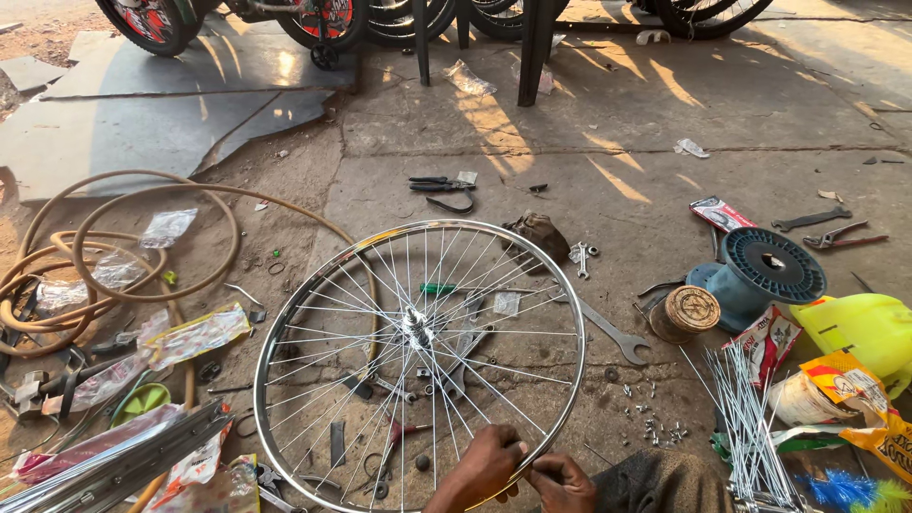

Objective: The person sits on the ground and installs spokes into a bicycle wheel rim, threading them through the hub and rim holes. The person adjusts the spokes by hand to align them with the rim.

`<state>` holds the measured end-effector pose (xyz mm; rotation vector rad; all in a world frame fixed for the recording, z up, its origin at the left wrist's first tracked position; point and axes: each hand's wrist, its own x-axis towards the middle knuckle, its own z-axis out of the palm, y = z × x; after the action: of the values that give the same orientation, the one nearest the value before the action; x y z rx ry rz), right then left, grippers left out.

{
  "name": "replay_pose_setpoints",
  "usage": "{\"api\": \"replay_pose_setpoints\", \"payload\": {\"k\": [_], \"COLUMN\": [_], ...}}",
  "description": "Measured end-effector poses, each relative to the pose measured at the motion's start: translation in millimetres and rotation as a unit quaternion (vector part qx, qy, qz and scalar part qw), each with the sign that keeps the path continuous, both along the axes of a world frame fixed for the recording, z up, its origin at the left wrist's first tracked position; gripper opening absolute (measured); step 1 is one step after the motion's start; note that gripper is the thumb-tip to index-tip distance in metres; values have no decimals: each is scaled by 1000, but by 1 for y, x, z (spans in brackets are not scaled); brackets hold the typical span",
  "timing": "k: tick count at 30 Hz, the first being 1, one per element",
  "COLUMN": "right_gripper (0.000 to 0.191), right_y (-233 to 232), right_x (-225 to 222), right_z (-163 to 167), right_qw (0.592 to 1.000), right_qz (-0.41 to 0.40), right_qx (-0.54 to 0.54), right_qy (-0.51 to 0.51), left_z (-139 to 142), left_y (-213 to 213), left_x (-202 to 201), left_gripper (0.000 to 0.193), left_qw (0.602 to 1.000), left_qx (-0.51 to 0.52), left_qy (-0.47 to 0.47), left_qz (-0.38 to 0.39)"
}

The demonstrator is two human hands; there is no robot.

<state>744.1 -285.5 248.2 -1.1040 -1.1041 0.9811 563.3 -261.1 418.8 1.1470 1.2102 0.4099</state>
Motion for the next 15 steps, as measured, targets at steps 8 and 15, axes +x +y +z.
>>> {"api": "replay_pose_setpoints", "payload": {"k": [8, 15], "right_gripper": [9, 10], "right_y": [-10, -4], "right_x": [-4, -3], "right_z": [4, 1], "right_qw": [997, 997], "right_qz": [18, -27], "right_qx": [-49, -70], "right_qy": [50, 6], "left_z": [-10, -16], "left_y": [5, 5], "left_x": [3, 2], "left_gripper": [29, 30], "left_qw": [999, 1000], "left_qx": [-38, -15], "left_qy": [16, 15], "left_qz": [18, 8]}}
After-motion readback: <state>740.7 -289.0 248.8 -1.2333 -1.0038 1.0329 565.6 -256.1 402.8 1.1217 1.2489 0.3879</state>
